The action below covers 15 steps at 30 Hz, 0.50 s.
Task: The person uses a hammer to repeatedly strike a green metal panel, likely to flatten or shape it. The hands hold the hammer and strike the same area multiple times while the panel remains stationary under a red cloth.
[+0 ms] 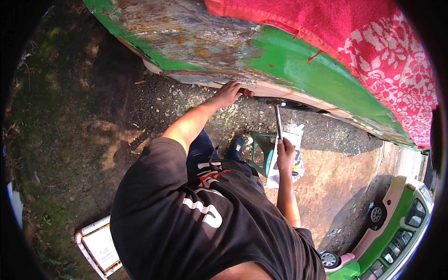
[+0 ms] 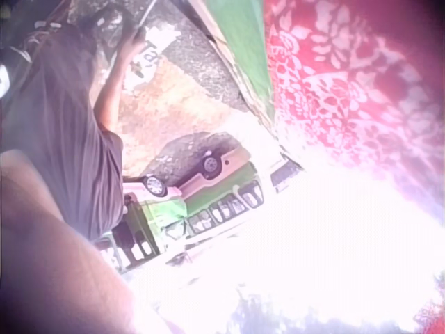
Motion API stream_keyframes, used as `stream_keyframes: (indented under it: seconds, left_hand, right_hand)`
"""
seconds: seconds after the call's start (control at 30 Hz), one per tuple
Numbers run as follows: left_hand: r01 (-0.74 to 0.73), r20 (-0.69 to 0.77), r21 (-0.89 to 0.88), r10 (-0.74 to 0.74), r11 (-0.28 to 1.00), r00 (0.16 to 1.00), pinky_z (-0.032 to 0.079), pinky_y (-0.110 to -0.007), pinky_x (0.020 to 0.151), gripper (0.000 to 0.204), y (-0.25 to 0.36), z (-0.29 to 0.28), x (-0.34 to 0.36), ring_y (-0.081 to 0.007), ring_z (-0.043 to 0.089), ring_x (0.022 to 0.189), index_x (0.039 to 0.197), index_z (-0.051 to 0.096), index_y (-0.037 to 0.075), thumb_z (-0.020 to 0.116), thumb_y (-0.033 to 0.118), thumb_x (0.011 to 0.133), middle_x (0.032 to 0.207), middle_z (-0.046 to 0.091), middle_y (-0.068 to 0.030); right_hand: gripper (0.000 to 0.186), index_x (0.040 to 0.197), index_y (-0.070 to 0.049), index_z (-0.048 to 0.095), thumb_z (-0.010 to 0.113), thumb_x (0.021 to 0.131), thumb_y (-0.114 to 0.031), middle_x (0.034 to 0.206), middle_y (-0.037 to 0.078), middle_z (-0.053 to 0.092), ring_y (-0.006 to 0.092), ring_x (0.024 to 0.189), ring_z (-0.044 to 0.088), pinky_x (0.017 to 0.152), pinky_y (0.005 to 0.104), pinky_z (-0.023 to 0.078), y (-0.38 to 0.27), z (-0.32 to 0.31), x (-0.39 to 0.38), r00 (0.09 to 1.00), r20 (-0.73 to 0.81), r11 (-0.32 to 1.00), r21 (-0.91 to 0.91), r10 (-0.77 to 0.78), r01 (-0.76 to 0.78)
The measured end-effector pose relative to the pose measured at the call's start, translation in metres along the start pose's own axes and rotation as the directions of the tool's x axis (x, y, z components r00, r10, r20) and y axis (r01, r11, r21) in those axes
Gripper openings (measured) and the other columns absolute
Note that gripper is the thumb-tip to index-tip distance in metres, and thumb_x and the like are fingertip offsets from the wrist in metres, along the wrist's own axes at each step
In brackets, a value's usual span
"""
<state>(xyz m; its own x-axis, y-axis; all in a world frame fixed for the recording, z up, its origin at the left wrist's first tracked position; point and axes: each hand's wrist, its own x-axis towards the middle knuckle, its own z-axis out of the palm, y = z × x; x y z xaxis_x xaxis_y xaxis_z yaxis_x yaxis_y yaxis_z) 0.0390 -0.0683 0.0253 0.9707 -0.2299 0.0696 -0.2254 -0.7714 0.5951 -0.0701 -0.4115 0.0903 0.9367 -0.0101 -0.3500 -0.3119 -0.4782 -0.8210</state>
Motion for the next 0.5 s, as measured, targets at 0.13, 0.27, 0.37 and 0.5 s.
stream_keyframes:
  seconds: [0.13, 0.27, 0.37, 0.5]
  left_hand:
    - [0.014, 0.03, 0.02, -0.015, 1.0, 0.999, 0.042, -0.047, 0.091, 0.024, 0.002, -0.002, 0.002, -0.0359, 0.052, 0.108, 0.108, 0.051, 0.003, 0.059, 0.017, 0.091, 0.109, 0.052, -0.0154]
    - [0.015, 0.057, 0.07, -0.019, 0.997, 0.998, 0.042, -0.047, 0.094, 0.025, 0.001, 0.002, 0.002, -0.0355, 0.051, 0.111, 0.11, 0.051, 0.003, 0.058, 0.019, 0.092, 0.112, 0.052, -0.0148]
    - [0.039, 0.072, 0.123, -0.048, 0.992, 0.996, 0.041, -0.047, 0.095, 0.026, -0.001, 0.006, 0.004, -0.0353, 0.051, 0.112, 0.112, 0.051, 0.004, 0.057, 0.022, 0.094, 0.113, 0.052, -0.0142]
    - [0.061, 0.085, 0.113, -0.071, 0.992, 0.994, 0.041, -0.047, 0.096, 0.027, 0.003, 0.002, 0.007, -0.0352, 0.051, 0.113, 0.115, 0.051, 0.005, 0.056, 0.023, 0.095, 0.115, 0.052, -0.0142]
  right_hand:
    - [0.038, 0.114, 0.005, 0.066, 0.061, 0.094, -0.027, 0.08, 0.016, 0.068, 0.0193, 0.073, 0.062, 0.07, 0.0337, 0.049, 0.007, 0.008, 0.004, 0.999, -0.018, 0.999, -0.006, -0.035, 0.035]
    - [0.025, 0.113, 0.0, 0.065, 0.058, 0.099, -0.018, 0.065, -0.005, 0.047, 0.004, 0.057, 0.039, 0.05, 0.023, 0.032, 0.01, 0.021, 0.009, 0.991, -0.047, 0.992, -0.031, -0.122, 0.121]
    - [0.035, 0.134, -0.006, 0.058, 0.055, 0.1, -0.014, 0.067, -0.006, 0.045, 0.0036, 0.057, 0.037, 0.05, 0.0218, 0.031, -0.017, 0.028, 0.003, 0.999, 0.043, 0.973, 0.23, 0.013, -0.023]
    - [0.048, 0.15, -0.021, 0.042, 0.05, 0.103, -0.013, 0.065, -0.007, 0.037, 0.0029, 0.053, 0.033, 0.044, 0.0198, 0.029, -0.042, 0.048, -0.01, 0.988, 0.042, 0.677, 0.725, 0.146, -0.131]
